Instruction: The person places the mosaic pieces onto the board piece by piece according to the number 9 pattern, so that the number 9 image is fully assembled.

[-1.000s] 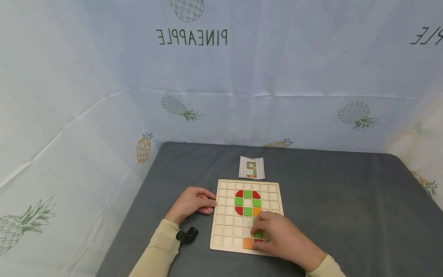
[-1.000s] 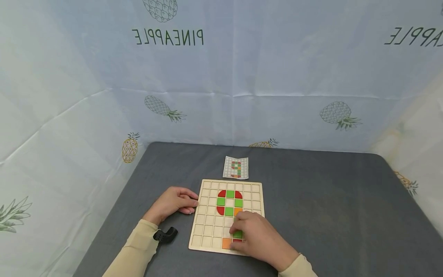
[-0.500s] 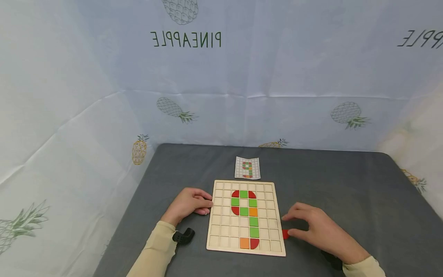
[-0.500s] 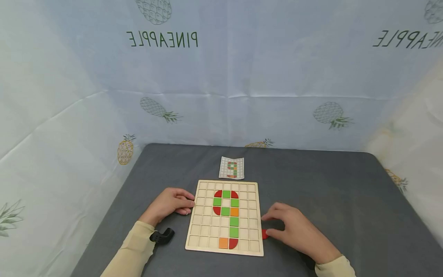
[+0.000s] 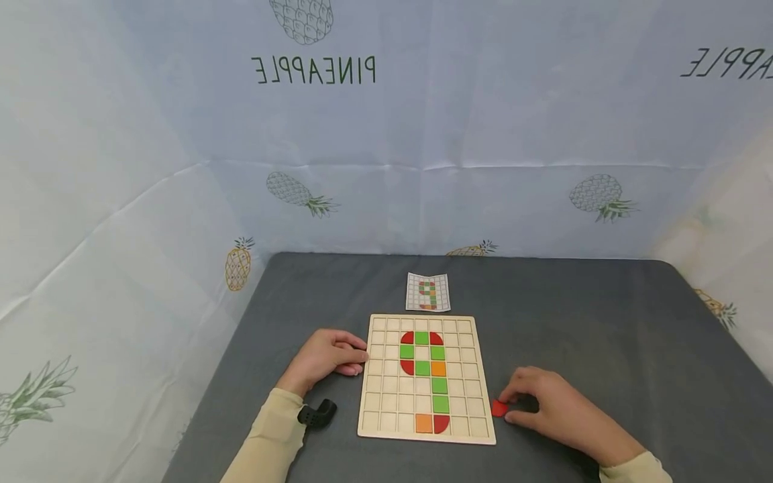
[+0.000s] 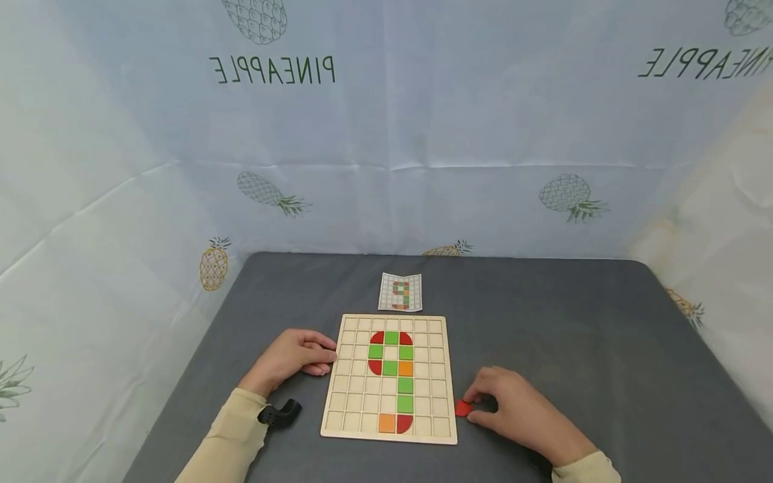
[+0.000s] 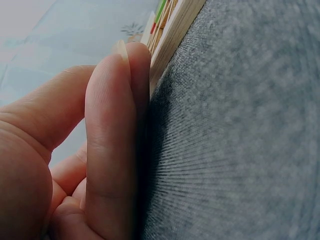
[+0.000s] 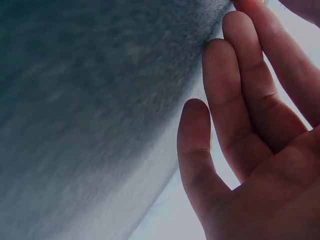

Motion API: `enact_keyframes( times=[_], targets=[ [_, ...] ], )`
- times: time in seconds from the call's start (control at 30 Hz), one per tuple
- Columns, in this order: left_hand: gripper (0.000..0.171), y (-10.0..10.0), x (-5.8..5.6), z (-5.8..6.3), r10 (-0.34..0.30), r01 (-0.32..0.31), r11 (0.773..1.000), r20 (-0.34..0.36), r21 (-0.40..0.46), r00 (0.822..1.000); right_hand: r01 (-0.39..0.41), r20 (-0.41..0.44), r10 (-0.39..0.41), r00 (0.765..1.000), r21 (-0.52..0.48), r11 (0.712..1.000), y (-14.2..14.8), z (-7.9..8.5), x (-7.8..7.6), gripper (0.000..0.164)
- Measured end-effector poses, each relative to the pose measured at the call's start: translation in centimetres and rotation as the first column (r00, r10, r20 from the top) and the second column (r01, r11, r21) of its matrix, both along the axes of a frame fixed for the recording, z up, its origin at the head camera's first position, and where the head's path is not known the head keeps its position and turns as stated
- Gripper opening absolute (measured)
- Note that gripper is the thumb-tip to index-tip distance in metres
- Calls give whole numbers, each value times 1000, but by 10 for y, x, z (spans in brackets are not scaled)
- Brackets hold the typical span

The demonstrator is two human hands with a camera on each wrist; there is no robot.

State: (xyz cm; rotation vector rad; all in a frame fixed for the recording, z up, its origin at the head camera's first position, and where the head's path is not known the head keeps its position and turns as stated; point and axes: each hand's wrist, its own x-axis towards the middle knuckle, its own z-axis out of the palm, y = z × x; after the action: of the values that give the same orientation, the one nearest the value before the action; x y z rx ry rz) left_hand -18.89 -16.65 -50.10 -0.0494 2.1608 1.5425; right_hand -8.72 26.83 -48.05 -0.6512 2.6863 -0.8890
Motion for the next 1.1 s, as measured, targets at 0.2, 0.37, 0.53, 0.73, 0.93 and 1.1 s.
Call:
enact_keyframes(
  times=[0.2, 0.37, 0.53, 0.73, 0.93, 1.1],
  targets=[
    [29, -1, 0, 5, 1, 0, 1000, -11, 5, 1000, 5, -35, -5, 999, 8, 1000, 6, 4, 6, 21],
    [30, -2, 1, 4, -5, 5, 1000, -15, 7, 1000, -10, -14, 10, 1000, 17, 1000, 2, 4, 1, 30],
    [31, -2, 3, 1, -10, 10, 1000, -7, 15, 1000, -66, 9, 67, 998, -18, 998, -2, 1, -3, 33],
    [32, -1, 2, -2, -11, 11, 1000, -6, 17, 1000, -69, -6, 68, 998, -17, 998, 4, -2, -1, 31],
    [31, -1, 2, -2, -7, 7, 1000, -2, 23, 1000, -18, -1, 18, 1000, -7, 1000, 15, -2, 2, 27],
    [30, -2, 2, -1, -5, 5, 1000, -4, 26, 1000, 5, 34, -6, 999, 14, 1000, 20, 0, 2, 24]
  ],
)
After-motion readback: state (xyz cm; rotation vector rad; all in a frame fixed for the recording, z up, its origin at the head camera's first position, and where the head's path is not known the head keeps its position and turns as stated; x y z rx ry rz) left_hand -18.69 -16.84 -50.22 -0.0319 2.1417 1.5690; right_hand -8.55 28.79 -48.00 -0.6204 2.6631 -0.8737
